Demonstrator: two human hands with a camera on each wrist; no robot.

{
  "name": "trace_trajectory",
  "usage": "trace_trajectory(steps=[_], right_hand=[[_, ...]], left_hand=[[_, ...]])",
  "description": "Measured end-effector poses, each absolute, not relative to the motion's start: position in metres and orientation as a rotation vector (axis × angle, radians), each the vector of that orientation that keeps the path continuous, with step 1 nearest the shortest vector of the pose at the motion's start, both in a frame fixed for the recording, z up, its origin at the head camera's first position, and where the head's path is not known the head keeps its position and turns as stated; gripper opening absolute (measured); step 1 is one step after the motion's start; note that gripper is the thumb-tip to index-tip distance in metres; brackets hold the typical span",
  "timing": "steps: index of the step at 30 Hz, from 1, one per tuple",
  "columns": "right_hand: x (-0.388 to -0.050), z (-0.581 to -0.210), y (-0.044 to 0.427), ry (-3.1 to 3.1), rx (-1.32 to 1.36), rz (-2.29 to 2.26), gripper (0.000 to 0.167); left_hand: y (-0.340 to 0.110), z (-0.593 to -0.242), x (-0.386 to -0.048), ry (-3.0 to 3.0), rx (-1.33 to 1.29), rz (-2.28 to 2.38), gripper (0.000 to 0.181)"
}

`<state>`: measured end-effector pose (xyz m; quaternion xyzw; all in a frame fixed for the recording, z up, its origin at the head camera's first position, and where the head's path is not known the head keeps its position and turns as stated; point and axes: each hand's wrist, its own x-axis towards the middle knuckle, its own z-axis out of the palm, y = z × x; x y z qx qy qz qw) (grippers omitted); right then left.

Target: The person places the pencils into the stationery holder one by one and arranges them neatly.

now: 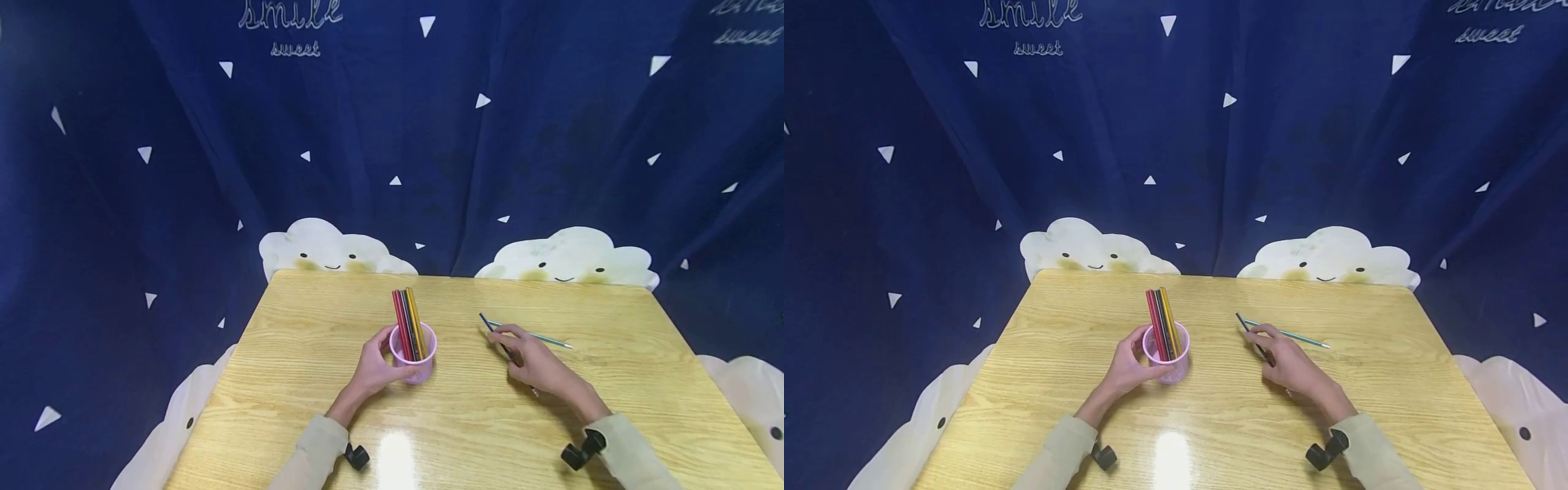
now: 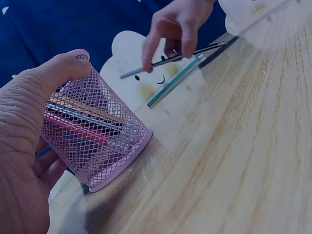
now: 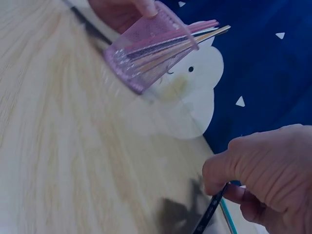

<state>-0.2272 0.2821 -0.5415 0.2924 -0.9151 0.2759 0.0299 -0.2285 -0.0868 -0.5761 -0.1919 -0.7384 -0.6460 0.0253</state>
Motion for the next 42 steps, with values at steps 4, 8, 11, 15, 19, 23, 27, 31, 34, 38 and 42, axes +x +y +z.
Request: trace_trajectory(steps=[4, 8, 11, 15, 19, 23, 27, 31, 34, 38, 42], right_hand=[[-0.228, -0.538, 0.276, -2.741, 0.905, 1.011, 0.072], [-0.23, -0.532, 0.265, -2.602, 0.902, 1.093, 0.075], [-0.232, -0.525, 0.254, -2.481, 0.871, 1.15, 0.078], [-0.235, -0.515, 0.24, -2.32, 0.802, 1.246, 0.078], [-0.236, -0.502, 0.224, -2.18, 0.731, 1.374, 0.071], [-0.238, -0.485, 0.205, -2.043, 0.721, 1.496, 0.066], [-0.24, -0.473, 0.186, -1.947, 0.757, 1.563, 0.063], [-0.242, -0.47, 0.169, -1.908, 0.784, 1.573, 0.061], [-0.245, -0.47, 0.159, -1.91, 0.789, 1.558, 0.06], [-0.244, -0.47, 0.145, -1.915, 0.79, 1.555, 0.057], [-0.236, -0.466, 0.133, -1.941, 0.821, 1.503, 0.053]], left_hand=[[-0.087, -0.576, -0.228, -2.275, -0.602, -1.994, 0.085], [-0.087, -0.574, -0.227, -2.247, -0.606, -2.044, 0.086], [-0.087, -0.573, -0.227, -2.235, -0.606, -2.076, 0.087], [-0.086, -0.571, -0.226, -2.249, -0.599, -2.07, 0.088], [-0.085, -0.564, -0.223, -2.287, -0.6, -2.043, 0.087], [-0.086, -0.56, -0.222, -2.299, -0.604, -2.038, 0.086], [-0.086, -0.567, -0.224, -2.277, -0.604, -2.036, 0.088], [-0.086, -0.573, -0.228, -2.244, -0.622, -2.057, 0.087], [-0.087, -0.574, -0.229, -2.241, -0.629, -2.059, 0.086], [-0.086, -0.574, -0.229, -2.26, -0.623, -2.044, 0.086], [-0.086, -0.574, -0.229, -2.27, -0.623, -2.038, 0.086]])
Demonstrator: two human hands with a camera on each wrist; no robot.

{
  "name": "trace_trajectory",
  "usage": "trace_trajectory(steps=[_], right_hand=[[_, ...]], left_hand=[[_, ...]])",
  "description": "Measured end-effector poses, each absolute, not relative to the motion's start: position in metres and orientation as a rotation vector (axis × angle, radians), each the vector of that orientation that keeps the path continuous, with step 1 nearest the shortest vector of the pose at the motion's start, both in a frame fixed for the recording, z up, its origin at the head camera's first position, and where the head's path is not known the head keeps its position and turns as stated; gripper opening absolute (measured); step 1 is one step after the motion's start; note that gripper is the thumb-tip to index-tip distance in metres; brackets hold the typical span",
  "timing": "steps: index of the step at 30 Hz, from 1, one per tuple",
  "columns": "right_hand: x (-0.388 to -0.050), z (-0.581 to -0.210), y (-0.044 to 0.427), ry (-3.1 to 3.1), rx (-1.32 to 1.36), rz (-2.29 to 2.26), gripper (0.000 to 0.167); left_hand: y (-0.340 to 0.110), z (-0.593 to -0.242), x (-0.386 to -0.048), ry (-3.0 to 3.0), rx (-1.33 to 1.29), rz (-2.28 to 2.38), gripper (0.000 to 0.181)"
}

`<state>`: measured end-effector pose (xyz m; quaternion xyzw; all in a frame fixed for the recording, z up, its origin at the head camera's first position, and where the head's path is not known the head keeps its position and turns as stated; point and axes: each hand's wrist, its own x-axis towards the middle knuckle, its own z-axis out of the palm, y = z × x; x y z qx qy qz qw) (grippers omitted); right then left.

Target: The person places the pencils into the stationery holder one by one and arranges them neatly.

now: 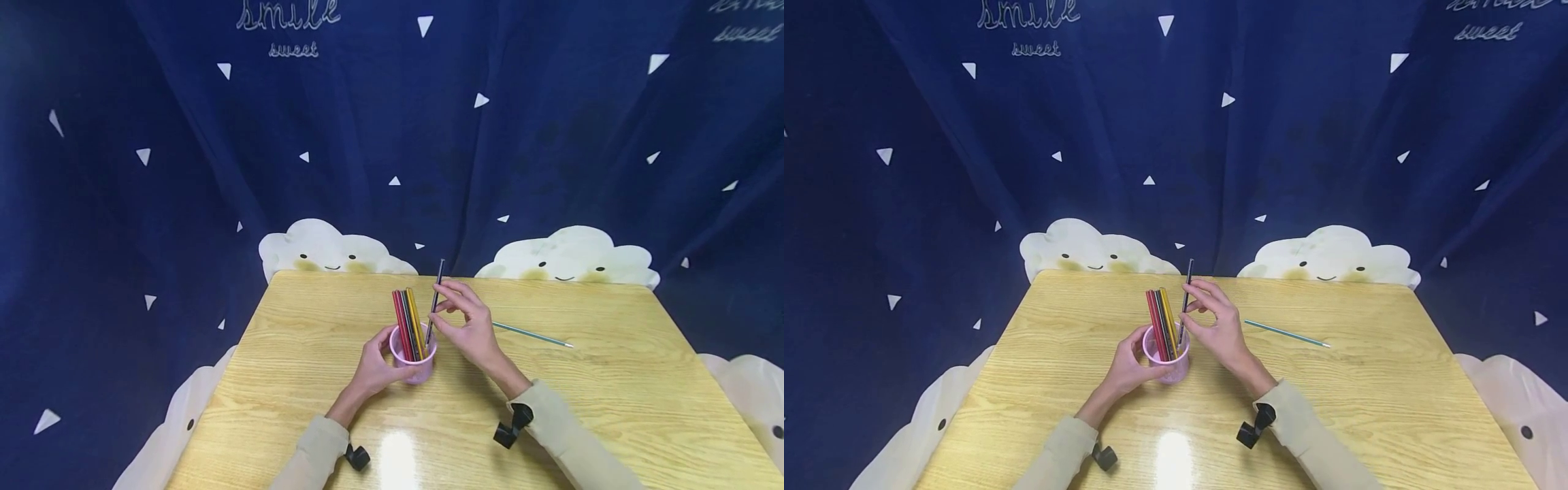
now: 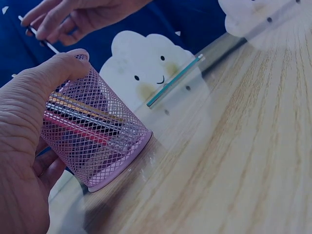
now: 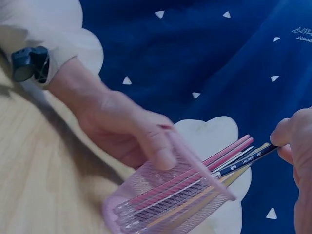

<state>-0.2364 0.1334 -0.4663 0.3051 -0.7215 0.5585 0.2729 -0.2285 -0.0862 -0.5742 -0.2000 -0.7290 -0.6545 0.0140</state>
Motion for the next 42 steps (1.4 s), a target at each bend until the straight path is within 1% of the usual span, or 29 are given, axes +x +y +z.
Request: trace_trajectory(steps=[2, 7, 9, 21, 32, 42], right_hand=[[-0.237, -0.473, 0.131, -1.968, 0.841, 1.447, 0.053], [-0.249, -0.504, 0.132, -2.029, 0.854, 1.37, 0.056], [-0.249, -0.51, 0.132, -2.046, 0.858, 1.363, 0.055], [-0.241, -0.523, 0.139, -2.268, 0.876, 1.35, 0.039], [-0.235, -0.525, 0.144, -2.371, 0.872, 1.331, 0.038], [-0.233, -0.53, 0.172, -2.38, 0.839, 1.235, 0.043]], left_hand=[[-0.086, -0.574, -0.228, -2.269, -0.623, -2.04, 0.086], [-0.087, -0.573, -0.229, -2.264, -0.622, -2.054, 0.085], [-0.087, -0.573, -0.229, -2.26, -0.623, -2.056, 0.085], [-0.086, -0.574, -0.23, -2.261, -0.634, -2.058, 0.087], [-0.085, -0.576, -0.23, -2.251, -0.641, -2.05, 0.087], [-0.087, -0.574, -0.228, -2.286, -0.592, -2.023, 0.09]])
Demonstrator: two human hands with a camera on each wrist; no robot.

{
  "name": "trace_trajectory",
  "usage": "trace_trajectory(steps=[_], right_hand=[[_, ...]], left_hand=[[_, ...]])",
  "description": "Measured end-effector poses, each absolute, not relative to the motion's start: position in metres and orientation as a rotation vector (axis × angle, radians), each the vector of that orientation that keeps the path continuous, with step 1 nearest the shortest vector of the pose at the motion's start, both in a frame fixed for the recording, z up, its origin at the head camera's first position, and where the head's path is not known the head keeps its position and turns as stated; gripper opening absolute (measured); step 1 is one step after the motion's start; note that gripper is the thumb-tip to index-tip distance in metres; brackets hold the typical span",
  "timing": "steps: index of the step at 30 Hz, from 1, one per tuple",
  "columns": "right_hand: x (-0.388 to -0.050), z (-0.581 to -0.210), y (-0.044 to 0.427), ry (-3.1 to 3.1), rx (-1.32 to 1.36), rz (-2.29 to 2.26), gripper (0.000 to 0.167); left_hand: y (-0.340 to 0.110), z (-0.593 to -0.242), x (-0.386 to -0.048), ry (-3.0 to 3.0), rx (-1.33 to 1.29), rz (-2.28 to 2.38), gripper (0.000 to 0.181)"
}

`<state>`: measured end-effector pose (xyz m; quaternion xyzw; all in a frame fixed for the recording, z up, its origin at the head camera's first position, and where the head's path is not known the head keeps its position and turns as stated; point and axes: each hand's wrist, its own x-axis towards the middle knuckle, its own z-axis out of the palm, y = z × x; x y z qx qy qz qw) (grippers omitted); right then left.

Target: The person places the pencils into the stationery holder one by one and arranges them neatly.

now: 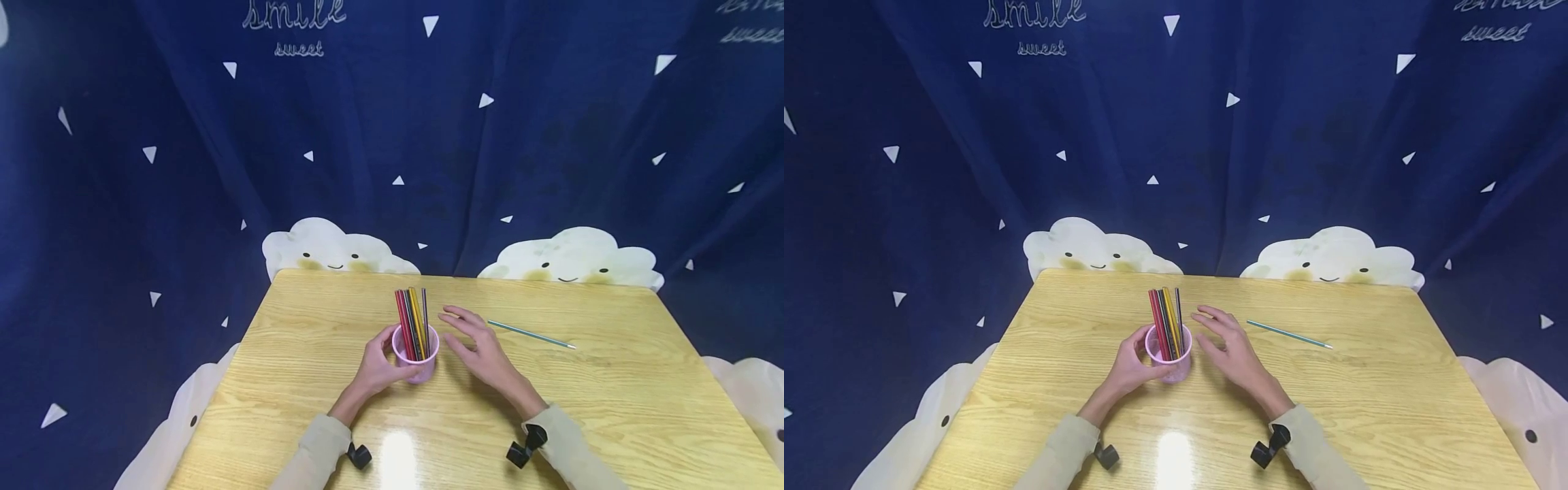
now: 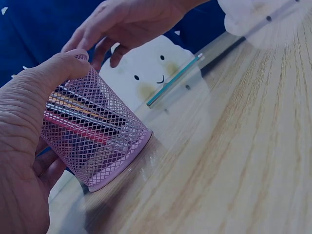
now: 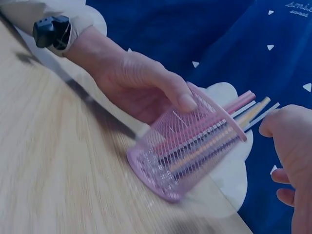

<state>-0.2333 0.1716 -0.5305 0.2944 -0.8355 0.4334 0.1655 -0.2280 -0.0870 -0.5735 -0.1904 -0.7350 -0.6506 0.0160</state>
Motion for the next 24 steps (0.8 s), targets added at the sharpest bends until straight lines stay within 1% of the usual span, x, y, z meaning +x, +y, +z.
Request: trace_trajectory(steps=[12, 24], right_hand=[[-0.232, -0.538, 0.218, -2.535, 0.835, 0.89, 0.047], [-0.239, -0.557, 0.27, -2.68, 0.721, 0.761, 0.039]], left_hand=[[-0.087, -0.575, -0.227, -2.303, -0.572, -2.025, 0.089], [-0.086, -0.575, -0.228, -2.31, -0.584, -1.985, 0.087]])
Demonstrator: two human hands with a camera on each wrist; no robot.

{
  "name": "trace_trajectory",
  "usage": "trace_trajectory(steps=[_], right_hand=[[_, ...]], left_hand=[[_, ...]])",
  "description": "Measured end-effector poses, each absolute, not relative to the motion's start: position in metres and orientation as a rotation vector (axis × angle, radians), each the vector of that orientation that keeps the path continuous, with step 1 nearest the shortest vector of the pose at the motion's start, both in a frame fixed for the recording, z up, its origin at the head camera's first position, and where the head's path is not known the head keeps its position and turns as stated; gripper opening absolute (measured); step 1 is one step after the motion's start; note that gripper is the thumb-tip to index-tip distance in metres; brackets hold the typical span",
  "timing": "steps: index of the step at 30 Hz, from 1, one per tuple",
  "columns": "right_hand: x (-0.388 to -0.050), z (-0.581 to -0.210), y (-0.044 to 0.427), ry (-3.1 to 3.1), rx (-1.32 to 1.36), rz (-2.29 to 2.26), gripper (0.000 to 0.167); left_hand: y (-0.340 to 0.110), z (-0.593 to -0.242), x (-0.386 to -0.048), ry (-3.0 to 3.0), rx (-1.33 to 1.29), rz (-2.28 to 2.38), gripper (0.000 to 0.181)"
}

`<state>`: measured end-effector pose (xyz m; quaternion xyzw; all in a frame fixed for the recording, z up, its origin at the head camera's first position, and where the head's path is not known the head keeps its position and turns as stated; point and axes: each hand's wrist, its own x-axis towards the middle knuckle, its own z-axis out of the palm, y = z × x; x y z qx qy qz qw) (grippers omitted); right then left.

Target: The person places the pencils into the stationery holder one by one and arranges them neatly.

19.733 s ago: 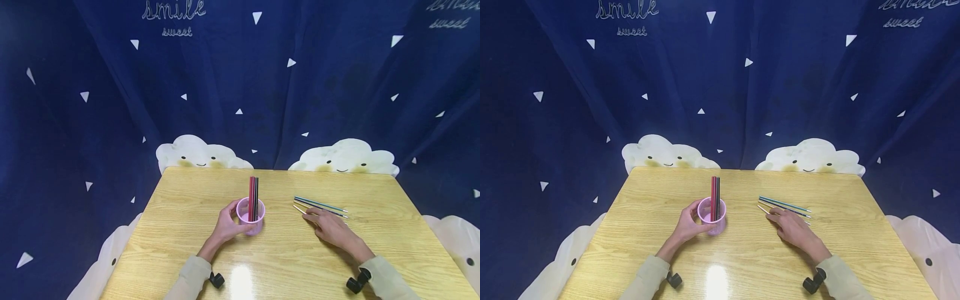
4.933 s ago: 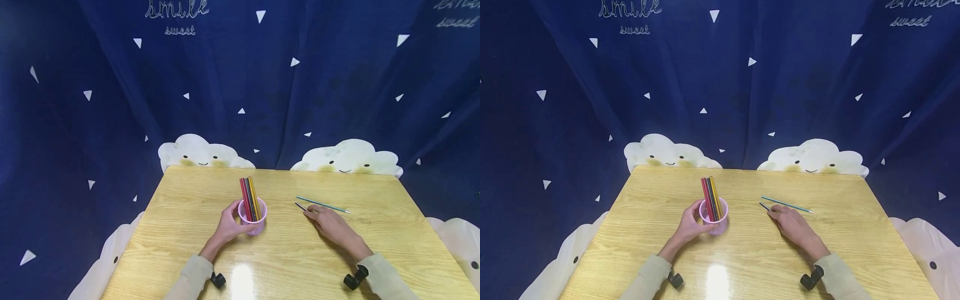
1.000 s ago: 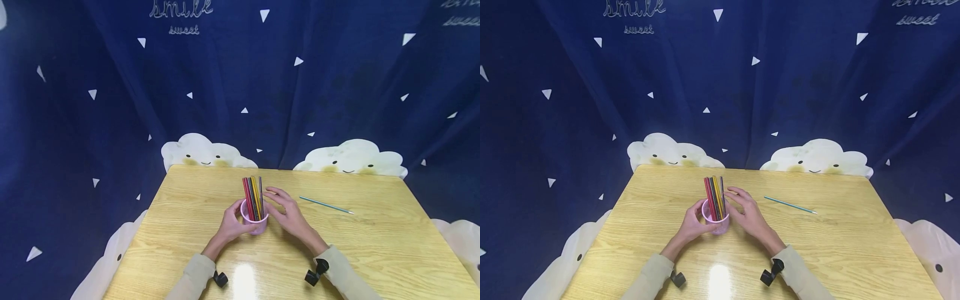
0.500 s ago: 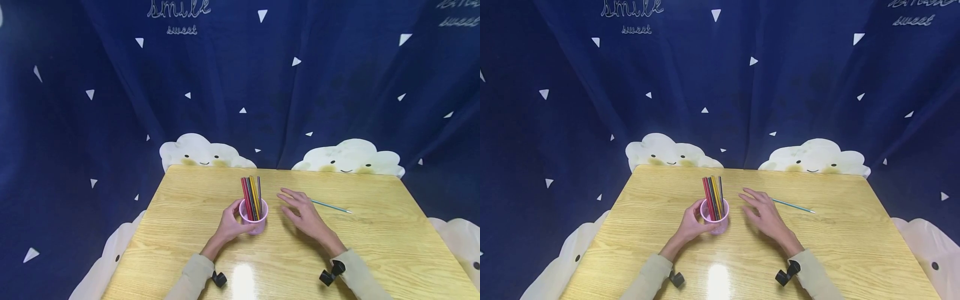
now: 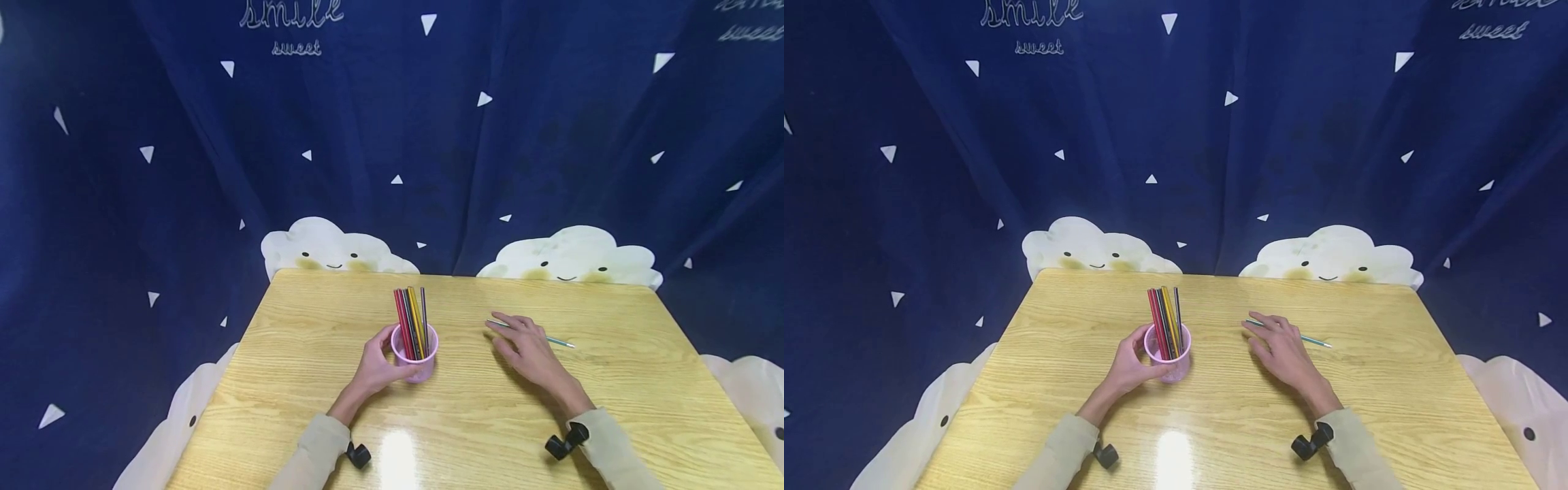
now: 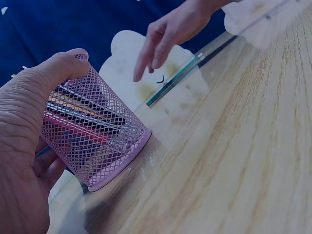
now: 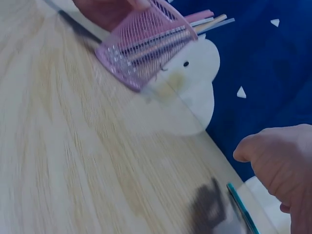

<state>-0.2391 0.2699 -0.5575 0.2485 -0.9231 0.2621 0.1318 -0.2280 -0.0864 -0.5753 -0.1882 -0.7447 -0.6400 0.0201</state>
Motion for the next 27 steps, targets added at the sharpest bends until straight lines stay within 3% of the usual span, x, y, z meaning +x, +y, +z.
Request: trace_trajectory(steps=[27], right_hand=[[-0.249, -0.569, 0.298, -2.834, 0.698, 0.311, 0.038]], left_hand=[[-0.086, -0.573, -0.227, -2.313, -0.572, -1.998, 0.088]])
